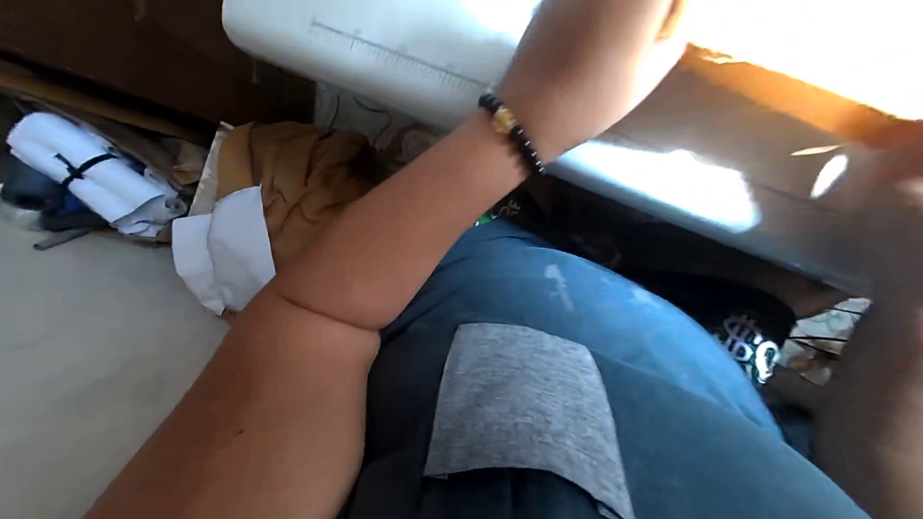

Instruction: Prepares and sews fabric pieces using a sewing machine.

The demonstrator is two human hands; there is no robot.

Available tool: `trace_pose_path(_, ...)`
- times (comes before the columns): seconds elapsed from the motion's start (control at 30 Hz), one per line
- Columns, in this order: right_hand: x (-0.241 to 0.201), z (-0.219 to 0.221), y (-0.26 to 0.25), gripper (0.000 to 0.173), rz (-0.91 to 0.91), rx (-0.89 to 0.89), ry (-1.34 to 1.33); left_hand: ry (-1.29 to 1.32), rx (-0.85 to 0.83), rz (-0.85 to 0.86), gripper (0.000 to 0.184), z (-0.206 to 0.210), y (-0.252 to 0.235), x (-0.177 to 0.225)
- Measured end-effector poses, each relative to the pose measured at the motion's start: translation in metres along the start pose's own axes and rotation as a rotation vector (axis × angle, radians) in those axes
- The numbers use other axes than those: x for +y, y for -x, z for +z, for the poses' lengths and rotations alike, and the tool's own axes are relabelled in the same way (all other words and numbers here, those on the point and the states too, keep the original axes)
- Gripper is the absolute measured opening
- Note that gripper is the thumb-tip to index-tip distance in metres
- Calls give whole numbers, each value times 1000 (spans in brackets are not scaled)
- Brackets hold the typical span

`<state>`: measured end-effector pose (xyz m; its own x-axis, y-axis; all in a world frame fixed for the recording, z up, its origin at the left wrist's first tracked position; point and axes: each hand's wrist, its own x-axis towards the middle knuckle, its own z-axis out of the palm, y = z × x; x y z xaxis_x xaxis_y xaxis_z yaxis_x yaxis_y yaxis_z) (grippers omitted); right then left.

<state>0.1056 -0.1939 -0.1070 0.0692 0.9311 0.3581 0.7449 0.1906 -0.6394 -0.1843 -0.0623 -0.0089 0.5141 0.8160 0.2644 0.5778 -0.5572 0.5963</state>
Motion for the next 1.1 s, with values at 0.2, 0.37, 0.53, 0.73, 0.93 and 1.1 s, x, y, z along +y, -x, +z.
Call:
trace_pose_path(0.2, -85, 20, -20, 7, 221, 234, -425, 1389, 123, -317, 16, 20, -9, 15)
trace_pose_path(0.37, -110, 6, -29, 37, 490, 320, -1679, 1123, -322, -6, 15, 21, -10, -17)
trace_pose_path(0.53, -94, 7, -16, 35, 455, -98, -1264, 908, -246, -254, 39, 5, -13, -19)
trace_pose_path(0.73, -181, -37, -72, 23, 623, -329, -456, 37, -428, 437, 24, -18, -44, 32)
trace_pose_path(0.93, -101, -32, -44, 7, 570, -379, -850, 589, -715, -110, 24, -19, -57, 34)
trace_pose_path(1.1, -93, -53, -41, 7, 406, -740, -520, 185, -1120, 235, 17, -27, -62, 20)
